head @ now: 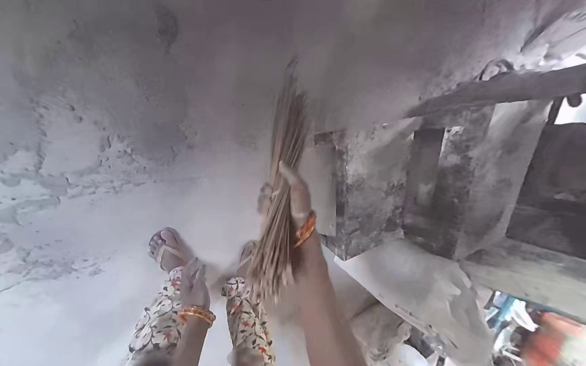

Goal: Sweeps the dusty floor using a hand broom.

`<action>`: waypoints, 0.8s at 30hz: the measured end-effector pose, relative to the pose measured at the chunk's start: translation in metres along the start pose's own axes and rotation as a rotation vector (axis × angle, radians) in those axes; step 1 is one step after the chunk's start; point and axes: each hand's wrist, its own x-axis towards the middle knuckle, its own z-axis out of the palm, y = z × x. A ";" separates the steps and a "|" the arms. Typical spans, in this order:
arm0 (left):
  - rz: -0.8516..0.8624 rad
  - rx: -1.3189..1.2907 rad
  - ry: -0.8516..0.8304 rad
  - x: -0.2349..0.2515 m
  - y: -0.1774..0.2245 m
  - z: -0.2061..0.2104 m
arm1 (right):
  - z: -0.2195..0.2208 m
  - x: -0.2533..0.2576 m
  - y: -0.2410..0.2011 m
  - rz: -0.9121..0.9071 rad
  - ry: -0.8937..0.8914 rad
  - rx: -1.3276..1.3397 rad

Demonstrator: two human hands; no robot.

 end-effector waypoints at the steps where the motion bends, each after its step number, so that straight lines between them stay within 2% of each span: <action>1: -0.027 0.006 0.003 -0.009 0.014 0.001 | 0.001 0.009 -0.012 -0.095 0.088 -0.054; 3: -0.161 -0.012 -0.019 -0.029 0.076 0.007 | -0.009 0.058 -0.035 -0.386 0.264 -0.268; 4: -0.191 -0.009 -0.023 -0.034 0.092 0.007 | -0.031 0.086 -0.037 -0.507 0.245 -0.404; 6: -0.194 -0.004 -0.020 -0.037 0.102 0.007 | -0.064 0.102 -0.029 -0.506 0.139 -0.566; 8: -0.197 -0.016 -0.004 -0.038 0.102 0.008 | -0.067 0.070 0.000 -0.387 0.098 -0.458; 11: -0.180 -0.037 0.035 -0.037 0.099 0.011 | -0.050 0.002 0.020 0.039 -0.065 -0.258; 12: -0.169 -0.045 0.030 -0.037 0.097 0.010 | -0.048 -0.011 0.025 0.110 -0.035 -0.211; 13: -0.167 -0.049 0.016 -0.036 0.096 0.010 | -0.050 -0.019 0.029 0.093 0.051 -0.215; 15: -0.216 -0.042 -0.003 -0.040 0.099 0.008 | -0.069 -0.011 0.045 -0.086 0.303 -0.442; 16: -0.228 -0.033 -0.013 -0.039 0.097 0.007 | -0.084 0.007 0.052 -0.115 0.376 -0.569; 18: -0.127 -0.048 -0.049 -0.033 0.058 0.007 | -0.115 0.048 0.066 -0.017 0.437 -0.862; 19: -0.013 -0.069 -0.019 -0.023 0.022 0.010 | -0.120 0.063 0.075 0.052 0.413 -1.015; 20: 0.002 -0.090 -0.032 -0.015 0.013 0.011 | -0.116 0.073 0.083 0.113 0.351 -1.095; 21: -0.082 -0.084 -0.054 -0.017 0.031 0.009 | -0.107 0.074 0.092 0.162 0.275 -1.154; 22: -0.178 -0.062 -0.058 -0.024 0.066 0.011 | -0.097 0.068 0.096 0.201 0.186 -1.223; 24: -0.268 -0.004 -0.029 -0.044 0.119 0.017 | -0.087 0.043 0.096 0.235 0.016 -1.405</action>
